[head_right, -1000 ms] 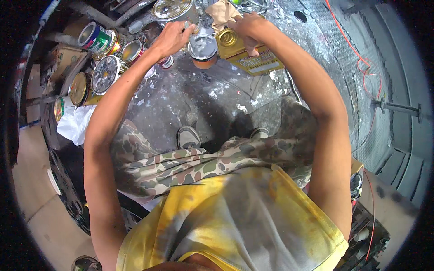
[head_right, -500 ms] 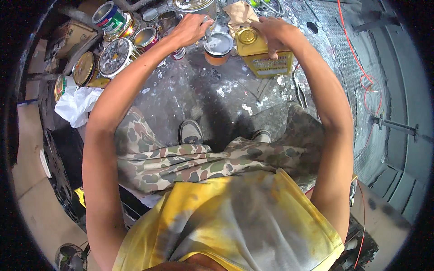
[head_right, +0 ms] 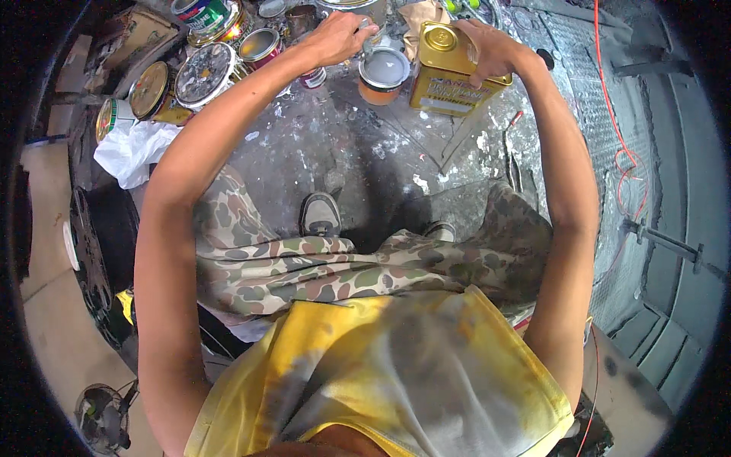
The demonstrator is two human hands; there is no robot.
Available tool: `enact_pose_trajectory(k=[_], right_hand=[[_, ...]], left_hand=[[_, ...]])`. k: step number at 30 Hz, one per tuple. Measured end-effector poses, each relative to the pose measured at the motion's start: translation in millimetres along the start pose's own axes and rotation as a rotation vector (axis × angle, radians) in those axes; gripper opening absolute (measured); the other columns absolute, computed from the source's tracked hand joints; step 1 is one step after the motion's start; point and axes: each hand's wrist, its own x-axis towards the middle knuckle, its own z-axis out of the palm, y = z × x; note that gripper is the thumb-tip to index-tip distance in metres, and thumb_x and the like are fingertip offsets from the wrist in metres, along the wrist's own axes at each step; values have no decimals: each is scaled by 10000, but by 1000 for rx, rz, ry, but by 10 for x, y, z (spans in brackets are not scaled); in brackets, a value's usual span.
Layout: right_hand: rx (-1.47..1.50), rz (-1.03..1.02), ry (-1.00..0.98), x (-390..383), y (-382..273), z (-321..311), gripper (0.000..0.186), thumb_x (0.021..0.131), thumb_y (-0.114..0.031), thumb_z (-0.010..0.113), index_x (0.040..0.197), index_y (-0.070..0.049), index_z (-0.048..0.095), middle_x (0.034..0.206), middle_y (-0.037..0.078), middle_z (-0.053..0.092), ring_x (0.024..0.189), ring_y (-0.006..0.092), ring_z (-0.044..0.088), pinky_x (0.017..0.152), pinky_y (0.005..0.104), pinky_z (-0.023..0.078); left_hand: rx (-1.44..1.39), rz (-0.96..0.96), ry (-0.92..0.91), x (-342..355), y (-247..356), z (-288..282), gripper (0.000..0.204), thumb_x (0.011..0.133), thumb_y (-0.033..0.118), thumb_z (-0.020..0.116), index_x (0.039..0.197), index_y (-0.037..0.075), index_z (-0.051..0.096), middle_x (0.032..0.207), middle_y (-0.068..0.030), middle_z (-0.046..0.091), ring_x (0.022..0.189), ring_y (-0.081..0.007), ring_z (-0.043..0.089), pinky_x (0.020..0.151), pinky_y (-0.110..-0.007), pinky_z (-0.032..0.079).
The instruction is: The person mixes paint by pouring liquid from a metal container into a smaller cup and stirring it with a plastic stick.
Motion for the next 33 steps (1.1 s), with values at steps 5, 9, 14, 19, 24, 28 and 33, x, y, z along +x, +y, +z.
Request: enact_pose_trajectory(k=[5, 9, 14, 19, 24, 28, 33], right_hand=[[-6, 13, 64, 38, 310, 82, 1131, 492, -167, 860, 1513, -75, 383, 1424, 166, 522, 1350, 381, 497, 1157, 442, 432], [-47, -103, 188, 37, 524, 121, 1130, 499, -175, 878, 1513, -78, 390, 1394, 159, 548, 1342, 376, 501, 1162, 446, 420], [-86, -85, 174, 69, 558, 38, 818, 714, -225, 812, 1449, -78, 482, 1333, 188, 603, 1261, 369, 569, 1080, 457, 453], [-41, -58, 173, 6, 512, 11, 609, 844, -259, 667, 1391, -50, 495, 1224, 254, 613, 1144, 430, 591, 985, 509, 465], [78, 80, 122, -67, 448, -53, 818, 812, -358, 787, 1483, -48, 437, 1320, 247, 590, 1253, 417, 555, 1062, 480, 448], [224, 94, 346, -306, 603, -241, 1088, 723, -503, 898, 1565, -59, 370, 1448, 202, 543, 1357, 366, 495, 1138, 449, 408], [521, 295, 580, -819, 1662, -124, 734, 825, -363, 836, 1421, -64, 527, 1311, 145, 632, 1185, 286, 616, 1027, 402, 494]], left_hand=[[-14, 19, 32, -8, 52, 20, 374, 1053, 339, 536, 1076, 12, 715, 831, -269, 684, 868, -467, 661, 799, -535, 503], [5, 100, 80, 2, 73, -21, 367, 1048, 343, 546, 1085, 15, 709, 860, -261, 684, 866, -458, 661, 785, -529, 500], [7, 135, 65, 62, 31, -35, 359, 1055, 315, 542, 1099, -4, 700, 769, -240, 662, 777, -419, 675, 750, -515, 500], [-3, 148, -25, 111, 174, -180, 360, 1058, 311, 544, 1097, -6, 710, 660, -194, 631, 635, -357, 665, 684, -476, 502], [-3, 149, -41, 180, 249, -239, 363, 1056, 317, 551, 1081, -8, 710, 690, -204, 638, 677, -372, 657, 730, -482, 494], [124, 125, -103, 214, 340, -268, 370, 1058, 327, 544, 1100, 3, 717, 706, -195, 638, 651, -350, 636, 723, -471, 498], [-177, -36, -259, 239, 564, -326, 359, 1070, 319, 533, 1122, 20, 725, 750, -157, 654, 638, -230, 652, 653, -411, 518]])
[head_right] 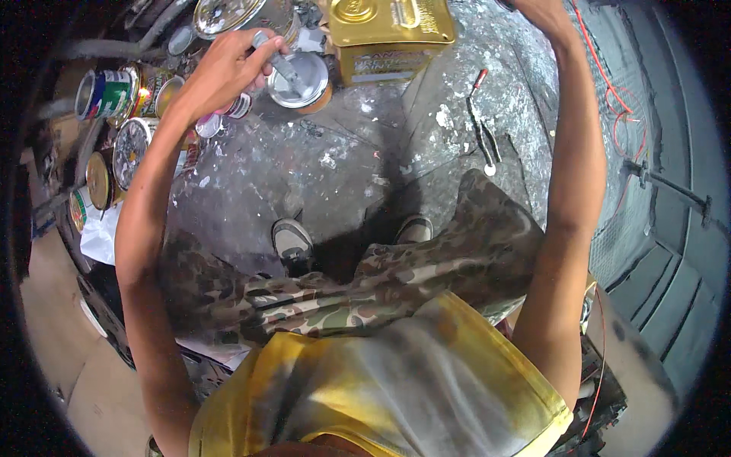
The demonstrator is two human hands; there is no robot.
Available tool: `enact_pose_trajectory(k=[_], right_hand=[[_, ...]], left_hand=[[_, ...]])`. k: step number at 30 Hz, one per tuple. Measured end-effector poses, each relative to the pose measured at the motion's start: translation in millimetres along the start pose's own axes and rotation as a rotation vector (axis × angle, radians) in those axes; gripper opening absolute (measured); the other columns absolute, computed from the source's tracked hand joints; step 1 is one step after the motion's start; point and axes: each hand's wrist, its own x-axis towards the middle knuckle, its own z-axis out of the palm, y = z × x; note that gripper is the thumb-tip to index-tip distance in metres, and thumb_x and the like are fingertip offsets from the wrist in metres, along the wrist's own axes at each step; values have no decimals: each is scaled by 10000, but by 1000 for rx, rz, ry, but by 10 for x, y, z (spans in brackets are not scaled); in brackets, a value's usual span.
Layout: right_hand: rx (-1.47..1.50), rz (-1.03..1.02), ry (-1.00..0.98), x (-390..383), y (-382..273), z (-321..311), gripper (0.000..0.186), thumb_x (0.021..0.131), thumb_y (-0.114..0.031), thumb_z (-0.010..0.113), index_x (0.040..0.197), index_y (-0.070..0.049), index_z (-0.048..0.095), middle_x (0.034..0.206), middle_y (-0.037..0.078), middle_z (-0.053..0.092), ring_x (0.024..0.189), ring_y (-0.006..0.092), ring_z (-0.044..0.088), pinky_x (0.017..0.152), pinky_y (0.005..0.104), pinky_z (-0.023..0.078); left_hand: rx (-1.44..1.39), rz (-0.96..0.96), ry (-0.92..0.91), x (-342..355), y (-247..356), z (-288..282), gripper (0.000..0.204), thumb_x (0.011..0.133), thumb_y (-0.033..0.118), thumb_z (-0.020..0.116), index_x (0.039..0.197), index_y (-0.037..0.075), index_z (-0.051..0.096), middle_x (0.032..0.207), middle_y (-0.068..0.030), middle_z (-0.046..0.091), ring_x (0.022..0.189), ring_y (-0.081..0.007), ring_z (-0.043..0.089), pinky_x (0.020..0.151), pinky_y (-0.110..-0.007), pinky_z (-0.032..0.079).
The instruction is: The person mixes paint by pouring liquid from a metal container into a smaller cup and stirring it with a plastic stick.
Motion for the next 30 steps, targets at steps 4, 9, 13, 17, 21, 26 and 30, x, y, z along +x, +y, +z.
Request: enact_pose_trajectory(k=[4, 9, 13, 17, 21, 26, 30], right_hand=[[-424, 19, 68, -433, 1326, 470, 230, 1010, -230, 673, 1165, -74, 742, 982, 119, 772, 860, 145, 703, 803, 325, 565], [-807, -11, -322, -1169, 1787, 1243, 436, 822, -97, 711, 1244, -199, 674, 1259, 77, 647, 1204, 312, 619, 1001, 430, 513], [-955, -33, -420, -1292, 1762, 1438, 388, 867, -102, 660, 1242, -202, 652, 1218, 72, 632, 1203, 276, 589, 980, 434, 496], [-924, -12, -405, -1442, 2031, 1339, 331, 884, -157, 649, 1215, -157, 646, 1256, 81, 630, 1196, 275, 581, 967, 428, 479], [-706, -48, -267, -1640, 2103, 1299, 394, 931, -173, 655, 1284, -45, 535, 1120, 173, 672, 1048, 396, 636, 860, 521, 504], [-428, -53, -262, -2626, 2823, 1238, 512, 928, -120, 661, 1343, 90, 444, 952, 255, 693, 820, 503, 646, 709, 594, 493], [-339, 272, -478, -2700, 2206, 1379, 713, 882, -328, 738, 1366, 85, 415, 1117, 293, 675, 1004, 441, 673, 858, 527, 534]], left_hand=[[54, 133, 137, 39, -62, 101, 354, 1070, 307, 550, 1143, 8, 725, 707, -117, 646, 660, -189, 662, 656, -369, 527], [331, 125, 91, 87, -51, 30, 351, 1067, 301, 561, 1134, -7, 716, 689, -111, 624, 642, -170, 631, 658, -360, 520], [-130, -148, 39, 57, -15, 67, 333, 1069, 287, 559, 1092, -5, 717, 663, -113, 594, 605, -160, 573, 631, -362, 497], [50, 77, 167, 58, -91, 136, 337, 1087, 305, 537, 1102, 23, 721, 674, -70, 623, 621, -128, 598, 625, -316, 525], [396, 41, 48, 20, -41, -49, 338, 1090, 313, 535, 1145, 41, 727, 689, -42, 635, 643, -104, 611, 633, -295, 540], [-195, -57, 112, 147, -97, 183, 321, 1071, 278, 563, 1091, -1, 721, 611, -100, 526, 554, -140, 500, 576, -368, 452], [221, 150, 220, 81, -11, 40, 313, 1072, 284, 564, 1062, 20, 732, 573, -81, 520, 533, -118, 511, 566, -364, 457]])
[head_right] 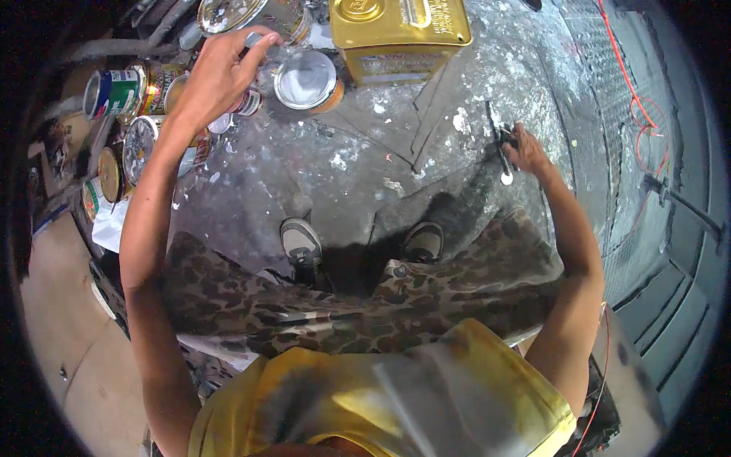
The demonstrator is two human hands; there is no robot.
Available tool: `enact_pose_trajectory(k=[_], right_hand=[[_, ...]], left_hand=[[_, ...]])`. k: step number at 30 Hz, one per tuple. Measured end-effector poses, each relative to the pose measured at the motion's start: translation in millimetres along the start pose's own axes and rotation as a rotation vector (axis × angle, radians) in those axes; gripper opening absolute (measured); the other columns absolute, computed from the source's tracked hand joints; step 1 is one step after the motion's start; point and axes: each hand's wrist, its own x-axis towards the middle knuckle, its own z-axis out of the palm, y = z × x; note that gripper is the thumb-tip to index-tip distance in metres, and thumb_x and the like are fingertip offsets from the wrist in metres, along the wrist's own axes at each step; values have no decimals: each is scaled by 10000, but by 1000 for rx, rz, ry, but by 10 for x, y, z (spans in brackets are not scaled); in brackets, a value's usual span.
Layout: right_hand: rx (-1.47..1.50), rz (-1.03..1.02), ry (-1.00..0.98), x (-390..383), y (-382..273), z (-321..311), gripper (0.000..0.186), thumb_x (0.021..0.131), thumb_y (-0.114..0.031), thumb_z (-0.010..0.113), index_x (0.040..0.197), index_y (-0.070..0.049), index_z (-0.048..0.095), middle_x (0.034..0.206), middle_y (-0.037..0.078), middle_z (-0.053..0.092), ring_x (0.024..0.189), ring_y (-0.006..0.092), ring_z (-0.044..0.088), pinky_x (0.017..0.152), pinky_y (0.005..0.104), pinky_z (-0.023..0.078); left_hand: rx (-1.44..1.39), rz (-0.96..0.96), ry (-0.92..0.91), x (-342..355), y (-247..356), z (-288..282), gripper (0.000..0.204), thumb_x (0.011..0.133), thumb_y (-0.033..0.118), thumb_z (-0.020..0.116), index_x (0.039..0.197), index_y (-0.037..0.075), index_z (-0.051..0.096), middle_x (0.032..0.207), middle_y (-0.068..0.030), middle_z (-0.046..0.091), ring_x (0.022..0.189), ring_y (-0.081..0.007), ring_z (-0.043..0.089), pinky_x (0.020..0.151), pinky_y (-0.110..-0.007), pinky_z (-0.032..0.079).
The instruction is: The person mixes paint by pouring liquid from a metal container into a smaller cup and stirring it with a plastic stick.
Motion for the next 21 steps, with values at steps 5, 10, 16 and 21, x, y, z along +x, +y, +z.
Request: enact_pose_trajectory(k=[5, 10, 16, 21], right_hand=[[13, 177, -58, -186, -425, -171, 756, 665, -451, 918, 1154, 9, 569, 1063, 239, 707, 1024, 409, 697, 868, 467, 555], [14, 285, -228, -144, -378, -21, 786, 629, -457, 931, 1158, 35, 623, 1080, 251, 702, 1057, 407, 684, 887, 482, 547], [203, 277, -149, -266, -191, -143, 577, 759, -444, 814, 1098, 14, 720, 989, 204, 747, 967, 328, 722, 867, 425, 558], [729, 526, -93, -367, -600, -493, 527, 1000, -541, 540, 809, -68, 670, 664, -28, 519, 587, 103, 452, 517, 321, 344]], left_hand=[[-190, -188, -128, -106, -134, -50, 306, 1069, 260, 564, 1039, 4, 728, 638, -86, 606, 572, -137, 604, 602, -350, 502], [-233, 17, 48, -210, -201, 252, 252, 1046, 197, 571, 1053, -15, 707, 843, -212, 704, 726, -339, 703, 685, -447, 554], [-186, -112, -128, -186, -107, 51, 326, 1035, 253, 576, 947, -49, 663, 839, -299, 662, 854, -514, 653, 715, -561, 506], [-301, -35, -14, -221, -217, 287, 300, 1038, 235, 580, 1026, -46, 685, 874, -290, 682, 852, -501, 665, 764, -554, 521]])
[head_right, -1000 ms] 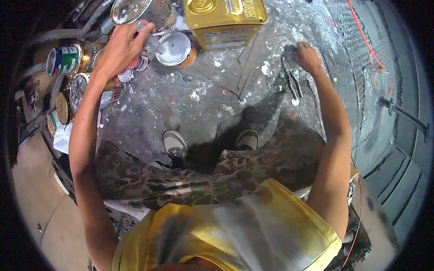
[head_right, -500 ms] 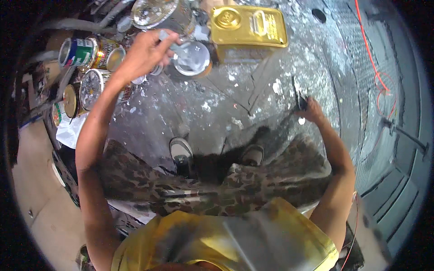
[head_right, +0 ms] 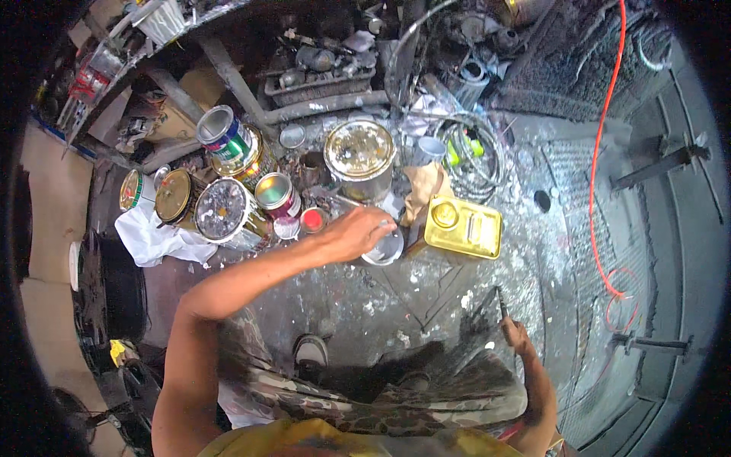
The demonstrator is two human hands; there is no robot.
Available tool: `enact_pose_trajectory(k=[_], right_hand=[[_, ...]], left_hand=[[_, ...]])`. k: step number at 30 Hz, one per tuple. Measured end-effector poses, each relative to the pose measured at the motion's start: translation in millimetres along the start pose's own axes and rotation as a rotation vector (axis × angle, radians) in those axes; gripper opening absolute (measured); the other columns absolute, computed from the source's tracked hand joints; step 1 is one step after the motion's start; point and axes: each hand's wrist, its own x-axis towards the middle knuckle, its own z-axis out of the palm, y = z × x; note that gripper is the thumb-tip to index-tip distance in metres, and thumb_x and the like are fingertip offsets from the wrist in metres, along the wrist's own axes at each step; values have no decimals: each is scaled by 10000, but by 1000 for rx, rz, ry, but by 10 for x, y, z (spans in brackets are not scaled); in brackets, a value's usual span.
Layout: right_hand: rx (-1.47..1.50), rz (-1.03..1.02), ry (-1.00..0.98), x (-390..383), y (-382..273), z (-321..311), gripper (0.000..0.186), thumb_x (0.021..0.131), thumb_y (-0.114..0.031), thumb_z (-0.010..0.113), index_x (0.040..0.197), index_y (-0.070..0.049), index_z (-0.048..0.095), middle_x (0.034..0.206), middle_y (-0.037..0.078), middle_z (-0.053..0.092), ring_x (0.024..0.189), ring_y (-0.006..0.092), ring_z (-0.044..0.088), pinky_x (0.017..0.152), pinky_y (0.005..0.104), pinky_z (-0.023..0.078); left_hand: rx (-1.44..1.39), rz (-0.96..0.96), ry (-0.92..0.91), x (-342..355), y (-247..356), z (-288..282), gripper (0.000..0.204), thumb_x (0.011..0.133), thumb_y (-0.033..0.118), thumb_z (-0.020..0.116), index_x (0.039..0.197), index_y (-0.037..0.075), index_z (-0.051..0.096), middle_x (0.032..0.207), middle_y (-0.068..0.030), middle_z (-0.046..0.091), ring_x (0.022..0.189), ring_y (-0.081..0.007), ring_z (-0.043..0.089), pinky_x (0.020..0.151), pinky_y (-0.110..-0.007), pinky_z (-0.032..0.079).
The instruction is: The person mixes paint by pouring liquid from a metal container into a smaller cup and stirring it with a plastic stick.
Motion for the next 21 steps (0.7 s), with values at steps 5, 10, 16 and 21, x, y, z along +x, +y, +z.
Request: enact_pose_trajectory(k=[5, 10, 16, 21], right_hand=[[268, -139, 175, -61, -166, -511, 486, 1054, -553, 476, 781, -161, 564, 665, -80, 448, 560, 63, 376, 488, 283, 283], [-157, -609, 643, -280, -1832, -958, 343, 1010, -341, 554, 867, -31, 589, 675, -9, 483, 631, 140, 464, 574, 358, 381], [-569, -1020, 704, -1137, -4716, -826, 350, 935, -339, 624, 938, 9, 586, 682, 142, 532, 639, 230, 505, 614, 417, 408], [-693, -1297, 625, -1524, -6174, -162, 451, 915, -409, 655, 1010, 31, 633, 703, 196, 593, 639, 301, 582, 641, 442, 455]], left_hand=[[76, -90, -128, 116, 301, -88, 322, 1041, 226, 520, 991, -50, 677, 853, -308, 674, 818, -498, 668, 727, -560, 525], [3, -26, -87, 74, 110, 1, 320, 1031, 227, 546, 915, -53, 649, 821, -312, 659, 784, -503, 658, 695, -567, 508], [180, 26, -31, 72, 40, 60, 277, 1008, 205, 563, 950, -33, 693, 832, -306, 686, 788, -513, 680, 711, -563, 548], [91, -38, -102, 109, 91, -42, 310, 1000, 238, 573, 919, -27, 713, 819, -304, 686, 801, -493, 697, 718, -563, 555]])
